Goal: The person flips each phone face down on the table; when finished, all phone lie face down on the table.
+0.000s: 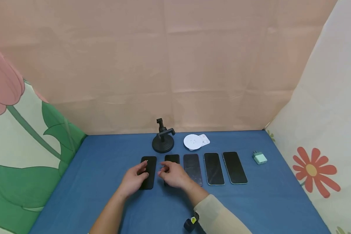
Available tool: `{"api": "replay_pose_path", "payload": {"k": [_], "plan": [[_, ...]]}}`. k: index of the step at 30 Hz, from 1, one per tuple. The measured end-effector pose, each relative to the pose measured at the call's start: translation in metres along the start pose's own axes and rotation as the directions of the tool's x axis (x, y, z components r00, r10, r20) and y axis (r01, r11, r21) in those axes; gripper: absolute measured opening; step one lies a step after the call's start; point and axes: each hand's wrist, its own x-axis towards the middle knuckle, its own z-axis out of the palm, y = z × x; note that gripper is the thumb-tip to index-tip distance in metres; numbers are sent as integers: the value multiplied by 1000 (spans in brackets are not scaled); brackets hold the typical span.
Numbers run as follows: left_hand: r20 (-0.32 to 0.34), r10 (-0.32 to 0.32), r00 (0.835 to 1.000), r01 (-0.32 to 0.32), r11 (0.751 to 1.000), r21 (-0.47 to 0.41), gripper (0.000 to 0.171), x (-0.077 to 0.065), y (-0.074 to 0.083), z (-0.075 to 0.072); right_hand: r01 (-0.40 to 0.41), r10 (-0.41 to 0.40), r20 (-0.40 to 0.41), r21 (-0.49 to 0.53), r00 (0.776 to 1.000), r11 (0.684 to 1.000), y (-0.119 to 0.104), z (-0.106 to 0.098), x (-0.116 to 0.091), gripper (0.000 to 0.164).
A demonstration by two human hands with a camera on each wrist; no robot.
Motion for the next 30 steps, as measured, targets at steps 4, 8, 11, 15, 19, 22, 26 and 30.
{"api": "replay_pose_path", "payload": {"k": [4,8,11,15,19,22,26,30], "plan": [[13,24,1000,-24,1000,-14,56,2,4,9,-10,10,-23,0,1000,1000,3,-6,-1,47],[21,46,999,-45,999,-18,55,3,7,18,-21,21,-43,-10,999,1000,6,-11,-3,47],[23,45,999,-45,999,-7,54,3,8,23,-31,30,-52,-24,998,999,10,-14,-4,46],[34,55,998,-55,999,-3,55,5,10,31,-50,46,-76,-40,996,998,17,-18,-7,45],[37,65,997,-65,998,10,55,9,11,38,-64,57,-102,-62,993,996,23,-24,-10,45],[33,65,997,-66,997,29,54,11,11,43,-78,69,-111,-83,991,993,27,-28,-13,46],[34,67,997,-68,997,40,54,14,10,48,-84,68,-127,-126,990,989,32,-33,-16,47],[37,80,996,-81,996,38,54,15,11,53,-81,59,-140,-155,988,985,34,-39,-19,48]]}}
